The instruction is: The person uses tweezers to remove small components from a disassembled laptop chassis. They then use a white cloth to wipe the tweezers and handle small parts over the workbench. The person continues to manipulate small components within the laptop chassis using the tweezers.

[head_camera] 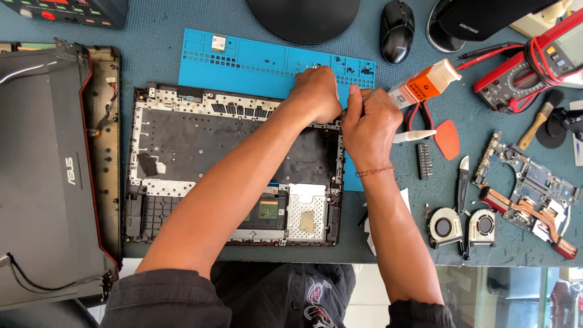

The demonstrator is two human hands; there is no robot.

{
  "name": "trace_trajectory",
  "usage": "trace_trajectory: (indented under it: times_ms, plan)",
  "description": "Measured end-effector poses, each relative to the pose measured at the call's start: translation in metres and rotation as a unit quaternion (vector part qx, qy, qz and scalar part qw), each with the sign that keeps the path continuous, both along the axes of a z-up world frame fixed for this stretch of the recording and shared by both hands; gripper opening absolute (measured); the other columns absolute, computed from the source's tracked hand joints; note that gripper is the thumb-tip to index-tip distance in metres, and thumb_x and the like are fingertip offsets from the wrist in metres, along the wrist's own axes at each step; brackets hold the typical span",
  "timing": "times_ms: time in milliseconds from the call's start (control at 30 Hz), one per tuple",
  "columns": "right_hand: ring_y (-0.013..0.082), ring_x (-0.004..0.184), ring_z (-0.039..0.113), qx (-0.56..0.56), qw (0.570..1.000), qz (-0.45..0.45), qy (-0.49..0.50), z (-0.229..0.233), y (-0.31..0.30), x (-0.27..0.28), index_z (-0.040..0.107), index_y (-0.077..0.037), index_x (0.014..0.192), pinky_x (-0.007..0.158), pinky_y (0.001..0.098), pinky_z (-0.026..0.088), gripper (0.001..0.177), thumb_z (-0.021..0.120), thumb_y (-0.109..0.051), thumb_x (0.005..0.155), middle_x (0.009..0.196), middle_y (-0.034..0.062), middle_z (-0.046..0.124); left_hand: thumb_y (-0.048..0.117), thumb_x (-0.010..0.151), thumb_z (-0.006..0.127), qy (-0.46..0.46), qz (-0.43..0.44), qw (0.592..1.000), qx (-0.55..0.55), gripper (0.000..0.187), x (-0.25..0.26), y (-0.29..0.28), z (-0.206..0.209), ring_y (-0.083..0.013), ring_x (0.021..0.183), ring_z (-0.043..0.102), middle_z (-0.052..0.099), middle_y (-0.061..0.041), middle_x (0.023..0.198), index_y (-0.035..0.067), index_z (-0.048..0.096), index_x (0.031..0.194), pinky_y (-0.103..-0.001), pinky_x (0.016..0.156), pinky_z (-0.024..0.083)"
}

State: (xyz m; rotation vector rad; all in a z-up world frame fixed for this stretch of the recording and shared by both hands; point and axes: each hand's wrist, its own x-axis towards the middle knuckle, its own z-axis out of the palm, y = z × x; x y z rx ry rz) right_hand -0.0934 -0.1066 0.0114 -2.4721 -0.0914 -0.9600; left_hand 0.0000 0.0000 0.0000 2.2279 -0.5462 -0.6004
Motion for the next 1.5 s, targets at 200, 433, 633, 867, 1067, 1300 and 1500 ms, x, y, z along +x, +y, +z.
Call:
trace_trajectory:
  times_ms: [200, 433, 633, 867, 1067, 1300, 1500]
  plan:
    - [0.0368, 0.058, 0.062, -0.005, 1.0, 0.011, 0.004, -0.002, -0.003, 0.005, 0.06, -0.003, 0.067, 0.049, 0.038, 0.049, 0.034, 0.062, -0.014, 0.099, 0.058, 0.0114, 0.057, 0.0, 0.066, 0.068, 0.017, -0.001, 0.999, 0.034, 0.004, 0.0, 0.005, 0.013, -0.0553, 0.094, 0.057, 0.062, -0.029, 0.084, 0.0, 0.066, 0.069, -0.058, 0.069, 0.056]
    - [0.0355, 0.061, 0.063, 0.007, 1.0, 0.006, -0.011, -0.004, -0.007, 0.002, 0.06, -0.004, 0.065, 0.052, 0.037, 0.049, 0.034, 0.064, -0.013, 0.097, 0.061, 0.0109, 0.059, 0.001, 0.068, 0.068, 0.04, -0.005, 0.997, 0.063, 0.009, 0.002, -0.004, 0.009, -0.0551, 0.099, 0.054, 0.061, -0.03, 0.09, -0.004, 0.064, 0.075, -0.06, 0.07, 0.054]
    - [0.0354, 0.062, 0.063, 0.11, 0.991, -0.069, 0.037, 0.014, -0.015, -0.029, 0.057, -0.006, 0.063, 0.055, 0.0404, 0.047, 0.039, 0.055, -0.012, 0.102, 0.058, 0.012, 0.058, 0.004, 0.073, 0.068, 0.026, -0.023, 0.998, 0.05, 0.008, -0.001, -0.004, 0.005, -0.0567, 0.094, 0.056, 0.06, -0.034, 0.091, -0.002, 0.065, 0.068, -0.057, 0.074, 0.055]
    - [0.0406, 0.075, 0.063, 0.097, 0.965, -0.05, 0.239, -0.009, -0.021, -0.033, 0.068, -0.003, 0.085, 0.063, 0.0488, 0.049, 0.016, 0.065, -0.017, 0.09, 0.072, 0.0156, 0.062, 0.019, 0.077, 0.068, -0.077, -0.104, 0.981, 0.143, 0.021, -0.019, 0.016, 0.029, -0.0475, 0.099, 0.056, 0.062, -0.024, 0.093, 0.0, 0.068, 0.084, -0.059, 0.088, 0.044]
    - [0.035, 0.075, 0.065, 0.136, 0.951, -0.053, 0.272, -0.023, -0.019, -0.028, 0.073, -0.005, 0.097, 0.067, 0.0464, 0.053, 0.019, 0.071, -0.014, 0.081, 0.075, 0.0095, 0.065, 0.02, 0.079, 0.072, -0.12, -0.12, 0.97, 0.177, 0.044, -0.03, 0.025, 0.027, -0.0397, 0.107, 0.046, 0.057, -0.018, 0.105, 0.0, 0.06, 0.116, -0.052, 0.091, 0.033]
    - [0.0266, 0.069, 0.064, 0.218, 0.933, -0.023, 0.285, -0.013, -0.019, -0.03, 0.067, -0.002, 0.1, 0.062, 0.0408, 0.05, 0.017, 0.061, -0.008, 0.086, 0.073, 0.0111, 0.066, 0.017, 0.082, 0.069, -0.035, -0.106, 0.985, 0.133, 0.037, -0.02, 0.027, 0.021, -0.038, 0.109, 0.044, 0.052, -0.013, 0.104, 0.006, 0.059, 0.115, -0.049, 0.093, 0.032]
    - [0.0206, 0.077, 0.059, 0.363, 0.912, -0.025, 0.187, -0.013, -0.005, -0.034, 0.062, 0.004, 0.105, 0.065, 0.0393, 0.048, 0.019, 0.057, -0.006, 0.089, 0.081, 0.0157, 0.068, 0.013, 0.084, 0.065, 0.019, -0.092, 0.994, 0.051, 0.031, -0.022, 0.035, 0.071, -0.0442, 0.111, 0.053, 0.058, -0.021, 0.105, 0.002, 0.055, 0.11, -0.053, 0.091, 0.041]
